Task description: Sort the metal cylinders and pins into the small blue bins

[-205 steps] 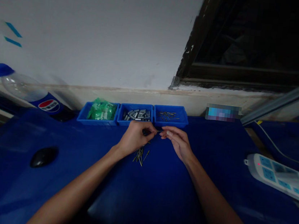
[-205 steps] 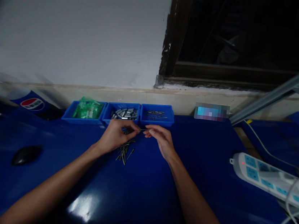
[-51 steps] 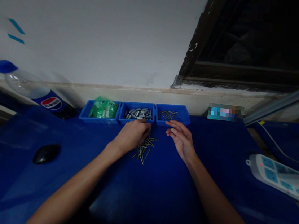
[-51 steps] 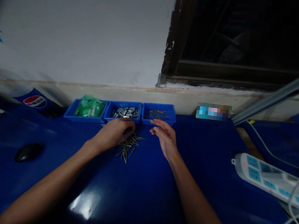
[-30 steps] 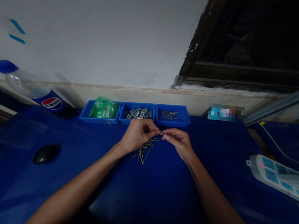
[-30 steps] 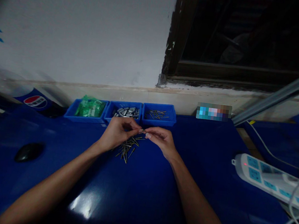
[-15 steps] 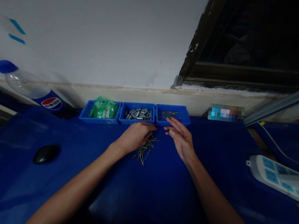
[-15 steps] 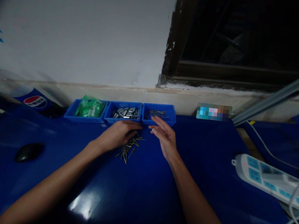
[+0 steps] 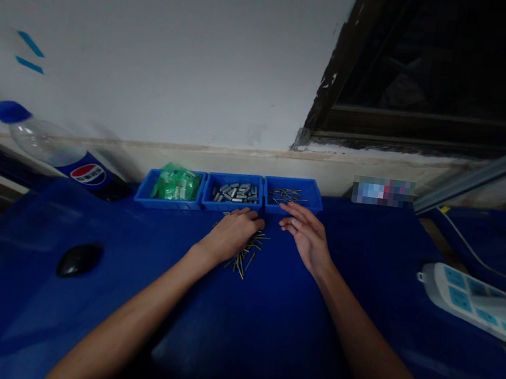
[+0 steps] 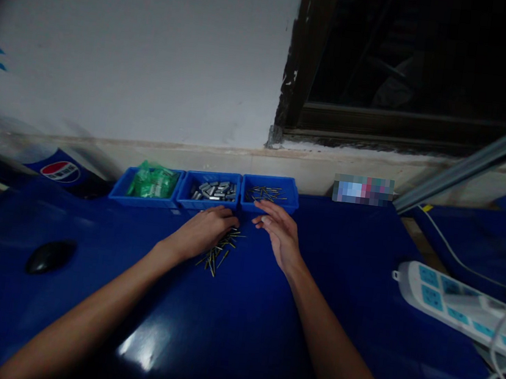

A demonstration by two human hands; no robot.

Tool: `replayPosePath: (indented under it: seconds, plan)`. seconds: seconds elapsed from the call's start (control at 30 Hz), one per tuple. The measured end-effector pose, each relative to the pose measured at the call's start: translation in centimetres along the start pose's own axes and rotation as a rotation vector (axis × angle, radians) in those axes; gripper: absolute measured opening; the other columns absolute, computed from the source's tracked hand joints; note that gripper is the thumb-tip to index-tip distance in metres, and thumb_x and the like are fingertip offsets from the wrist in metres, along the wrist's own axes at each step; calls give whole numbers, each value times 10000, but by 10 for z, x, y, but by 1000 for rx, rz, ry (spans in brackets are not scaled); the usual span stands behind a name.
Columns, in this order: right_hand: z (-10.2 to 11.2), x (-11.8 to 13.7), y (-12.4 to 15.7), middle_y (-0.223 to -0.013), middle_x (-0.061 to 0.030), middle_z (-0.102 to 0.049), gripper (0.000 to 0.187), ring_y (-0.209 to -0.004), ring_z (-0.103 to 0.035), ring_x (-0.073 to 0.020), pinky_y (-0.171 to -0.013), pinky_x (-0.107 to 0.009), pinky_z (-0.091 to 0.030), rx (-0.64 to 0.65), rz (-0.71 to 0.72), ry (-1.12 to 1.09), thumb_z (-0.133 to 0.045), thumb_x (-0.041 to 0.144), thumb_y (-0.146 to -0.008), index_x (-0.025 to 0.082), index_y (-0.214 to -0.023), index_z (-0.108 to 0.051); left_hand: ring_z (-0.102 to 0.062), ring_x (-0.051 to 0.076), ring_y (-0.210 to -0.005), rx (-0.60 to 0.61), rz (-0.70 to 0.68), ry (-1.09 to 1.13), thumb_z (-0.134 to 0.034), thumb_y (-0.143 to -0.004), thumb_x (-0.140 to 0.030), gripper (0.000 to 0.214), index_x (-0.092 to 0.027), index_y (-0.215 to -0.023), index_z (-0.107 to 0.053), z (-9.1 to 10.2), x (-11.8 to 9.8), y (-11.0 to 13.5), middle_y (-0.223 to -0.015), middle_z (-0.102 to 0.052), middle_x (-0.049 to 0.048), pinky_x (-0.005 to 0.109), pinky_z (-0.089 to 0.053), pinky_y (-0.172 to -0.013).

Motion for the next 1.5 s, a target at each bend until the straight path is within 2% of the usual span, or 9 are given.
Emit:
replayPosePath:
  seconds: [0.13,0.27,0.4,0.57,0.8,1.0,1.1,1.27,1.5]
  plan:
    - [0,0,0,-1301,-68,-783,330,-906,-713,-220,-840,-402,-532,3,-3,-5,-782,283,-854,300,-1182,-801,-666,255,-1052,-65,-28,40,-426,-1002,-33,324,-130,-1141,-702,5,0,1,-1129,-687,141,380,-550,-927]
    - [-1,0,-1,-1252,-69,-799,314,-883,-711,-220,-827,-404,-530,-6,-7,-6,-781,292,-845,293,-1157,-807,-666,224,-967,-201,-19,254,-430,-1028,-128,256,-130,-1147,-657,19,5,2,-1097,-666,123,358,-545,-894]
    - [-3,0,-1,-1163,-68,-818,302,-850,-710,-214,-825,-408,-530,2,-17,26,-800,322,-835,284,-1134,-809,-625,187,-814,-250,1,369,-531,-916,-140,169,-154,-1048,-636,24,7,4,-966,-655,75,337,-519,-801]
    - [-7,-1,-1,-1079,-61,-819,288,-836,-716,-212,-819,-401,-528,39,-16,76,-819,342,-845,283,-1127,-812,-646,165,-794,-320,-17,497,-540,-899,-120,279,-168,-1139,-674,36,3,6,-937,-702,52,315,-513,-776]
    - [-9,-8,0,-996,-49,-833,287,-821,-743,-211,-823,-388,-539,104,-23,141,-819,369,-874,278,-1147,-812,-729,152,-815,-466,-18,694,-643,-927,-153,104,-177,-908,-742,52,5,9,-896,-787,26,291,-554,-805]
    - [-13,-11,3,-1019,-62,-848,272,-880,-777,-231,-885,-406,-562,188,-40,187,-836,372,-878,271,-1130,-818,-733,167,-844,-538,12,680,-616,-954,-175,262,-180,-1174,-759,54,10,10,-900,-778,37,322,-571,-833]
    - [-12,-11,3,-1057,-70,-847,302,-906,-785,-242,-919,-425,-565,182,-50,202,-852,369,-865,264,-1145,-809,-732,166,-834,-574,38,700,-622,-933,-169,228,-169,-1103,-774,54,15,11,-895,-773,46,316,-584,-814]
    - [-12,-7,3,-1037,-68,-853,278,-881,-782,-235,-906,-424,-566,147,-53,145,-866,363,-841,264,-1098,-826,-756,162,-820,-541,90,835,-697,-906,-208,89,-169,-938,-771,42,23,10,-906,-802,49,296,-600,-779]
    - [-5,-7,1,-878,-59,-842,172,-809,-753,-238,-857,-435,-565,46,-60,91,-883,352,-782,254,-922,-863,-765,180,-806,-379,101,817,-724,-916,-270,118,-175,-948,-786,29,23,5,-905,-815,57,324,-602,-779]
Point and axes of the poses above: each hand's wrist, its own y-axis away from the middle knuckle, its own z-axis out of the back of the hand, x = y × z, the point moved 10 cm from there along -y, towards the middle knuckle
